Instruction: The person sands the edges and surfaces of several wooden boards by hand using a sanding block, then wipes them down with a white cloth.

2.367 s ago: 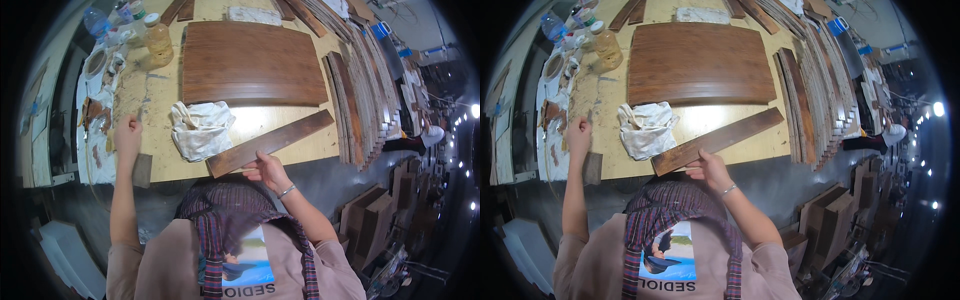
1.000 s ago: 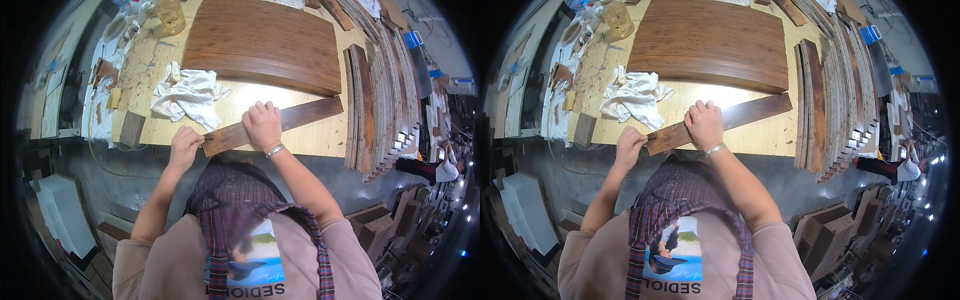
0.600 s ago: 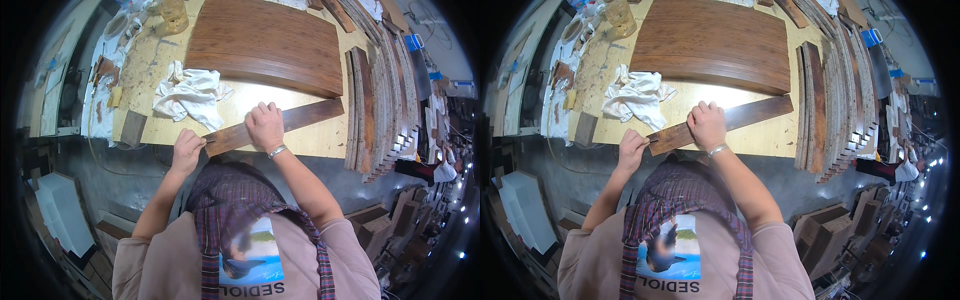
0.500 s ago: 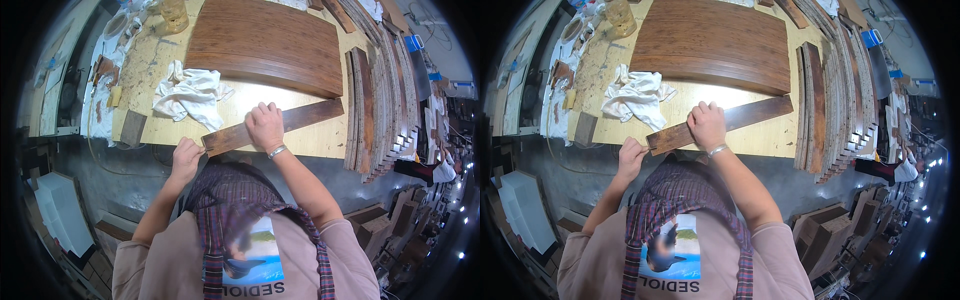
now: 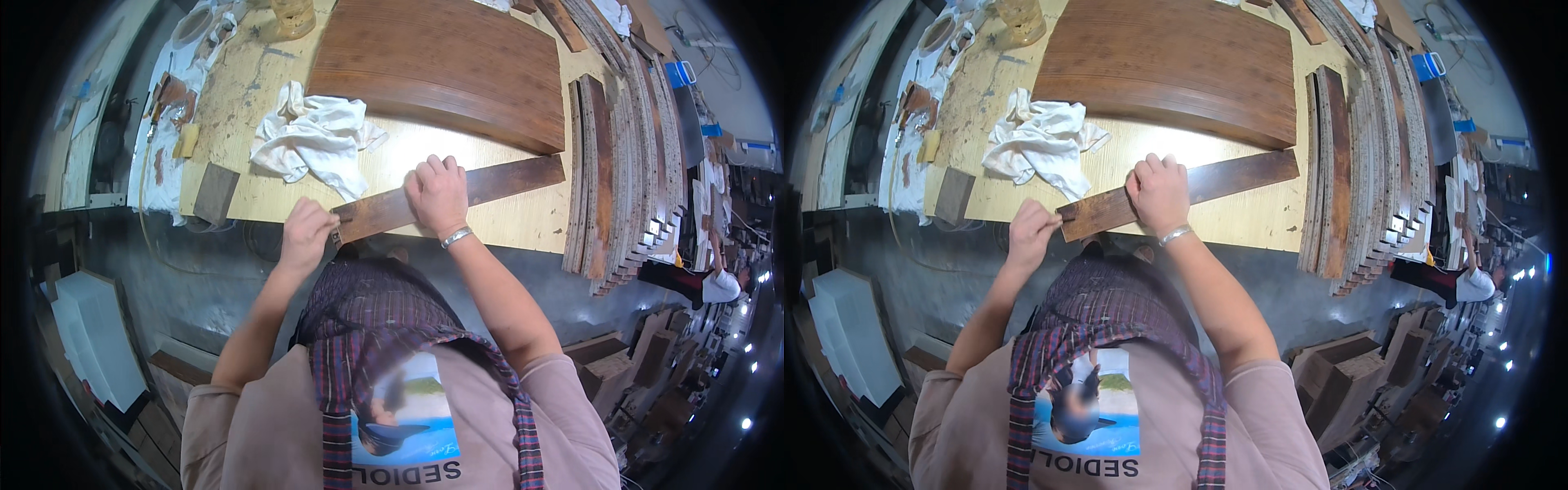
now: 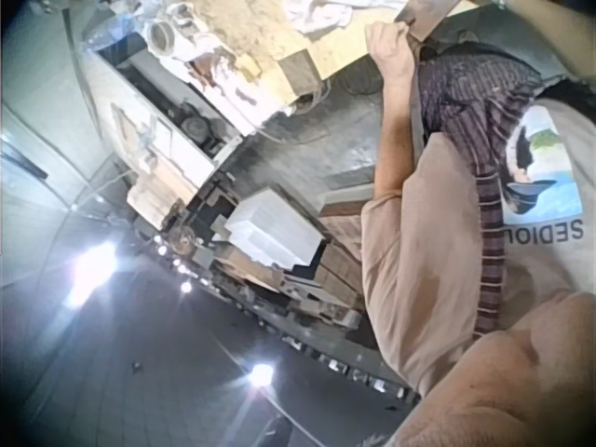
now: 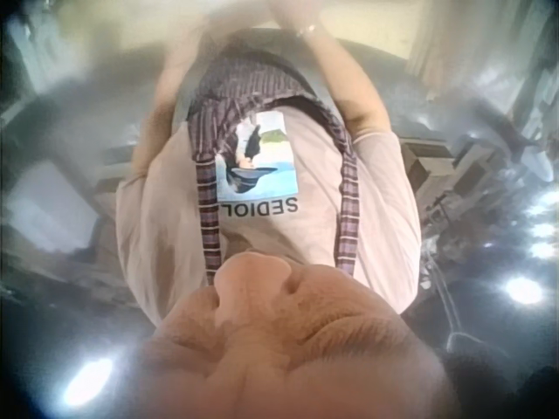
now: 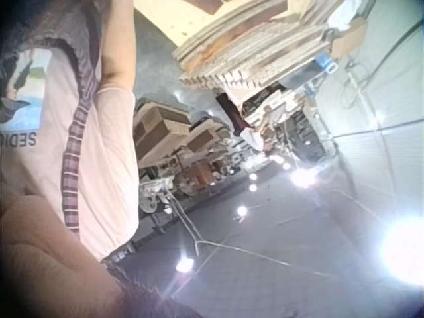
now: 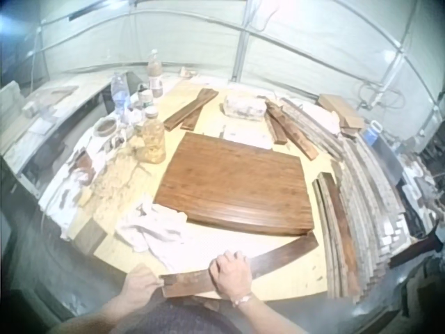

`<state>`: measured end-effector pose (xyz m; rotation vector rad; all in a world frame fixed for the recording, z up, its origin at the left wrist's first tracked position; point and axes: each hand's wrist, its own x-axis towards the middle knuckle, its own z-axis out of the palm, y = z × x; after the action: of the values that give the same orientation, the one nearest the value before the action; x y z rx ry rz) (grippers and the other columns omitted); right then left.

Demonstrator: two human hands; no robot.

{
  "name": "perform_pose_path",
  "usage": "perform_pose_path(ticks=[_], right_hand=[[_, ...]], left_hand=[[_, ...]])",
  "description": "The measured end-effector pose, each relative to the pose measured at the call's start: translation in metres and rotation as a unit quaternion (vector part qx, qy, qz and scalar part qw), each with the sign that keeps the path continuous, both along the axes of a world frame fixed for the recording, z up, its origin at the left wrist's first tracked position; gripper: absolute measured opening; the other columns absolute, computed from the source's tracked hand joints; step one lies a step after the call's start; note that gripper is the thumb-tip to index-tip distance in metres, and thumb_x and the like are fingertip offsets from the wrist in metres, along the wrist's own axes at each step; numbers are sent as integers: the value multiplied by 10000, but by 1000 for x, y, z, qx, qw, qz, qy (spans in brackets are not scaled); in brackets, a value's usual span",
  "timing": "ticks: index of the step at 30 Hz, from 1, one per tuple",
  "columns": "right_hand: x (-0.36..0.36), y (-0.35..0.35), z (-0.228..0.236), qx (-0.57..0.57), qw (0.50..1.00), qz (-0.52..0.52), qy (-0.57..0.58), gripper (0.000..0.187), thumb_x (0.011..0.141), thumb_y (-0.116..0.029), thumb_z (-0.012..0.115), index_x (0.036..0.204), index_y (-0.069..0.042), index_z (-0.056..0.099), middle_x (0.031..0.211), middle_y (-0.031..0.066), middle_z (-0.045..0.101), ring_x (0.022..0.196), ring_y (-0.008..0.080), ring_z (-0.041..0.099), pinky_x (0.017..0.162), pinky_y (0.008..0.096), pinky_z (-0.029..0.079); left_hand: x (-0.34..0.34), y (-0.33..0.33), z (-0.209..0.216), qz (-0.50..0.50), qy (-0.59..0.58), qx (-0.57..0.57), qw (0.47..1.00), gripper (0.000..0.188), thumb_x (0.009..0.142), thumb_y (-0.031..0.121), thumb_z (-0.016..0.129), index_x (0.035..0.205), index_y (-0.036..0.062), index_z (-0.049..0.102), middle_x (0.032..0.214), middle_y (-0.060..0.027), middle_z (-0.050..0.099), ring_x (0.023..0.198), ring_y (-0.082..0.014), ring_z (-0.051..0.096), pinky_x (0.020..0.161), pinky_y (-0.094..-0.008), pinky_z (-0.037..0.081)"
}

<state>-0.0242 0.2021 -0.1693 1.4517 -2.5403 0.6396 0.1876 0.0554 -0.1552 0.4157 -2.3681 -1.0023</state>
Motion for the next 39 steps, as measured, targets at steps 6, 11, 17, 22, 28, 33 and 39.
perform_pose_path(ticks=[6,11,17,22,28,33,39], right_hand=[[-1,0,0,-4,1000,1,3,132,810,-193,645,735,-106,579,802,55,539,799,275,514,717,409,417],[-3,-3,1,-13,1000,4,-12,158,815,-187,628,716,-84,561,798,77,543,799,304,514,710,425,416],[-1,-1,-1,-13,1000,3,-4,117,802,-179,648,753,-98,578,811,70,534,805,283,512,719,418,415],[0,1,-1,-76,997,-25,3,144,781,-163,667,752,-73,558,846,105,530,836,315,510,733,431,412],[39,41,2,-178,932,-211,-236,162,817,-93,657,740,-33,529,772,112,547,723,249,550,649,389,449],[75,34,22,-199,645,-301,-673,254,916,-135,637,709,-48,519,671,69,599,573,168,608,542,285,522],[73,27,25,-325,490,-393,-707,342,943,-373,632,856,-48,575,672,117,612,585,235,648,546,358,574]], left_hand=[[33,25,-6,-85,-15,21,996,98,699,-44,695,749,4,626,697,-110,489,690,-301,494,608,-391,412],[9,17,2,-34,-26,20,999,88,706,-30,696,763,2,638,723,-111,528,740,-305,529,653,-393,441],[39,-4,13,26,-22,12,999,57,763,-26,684,807,3,662,747,-115,556,729,-294,562,649,-386,453],[7,-96,34,149,9,-90,985,149,785,-2,681,934,-4,675,895,-140,617,812,-303,590,725,-391,471],[-16,-57,38,-82,-80,-100,988,590,722,202,792,1242,16,586,1224,-184,598,1140,-372,558,992,-454,436],[-24,-14,12,-213,-112,-153,958,755,645,243,828,1307,30,532,1244,-190,570,1128,-353,533,968,-458,447],[-47,-21,32,-253,-40,-48,965,458,728,124,672,1172,36,598,950,-86,651,925,-291,582,803,-418,484]])
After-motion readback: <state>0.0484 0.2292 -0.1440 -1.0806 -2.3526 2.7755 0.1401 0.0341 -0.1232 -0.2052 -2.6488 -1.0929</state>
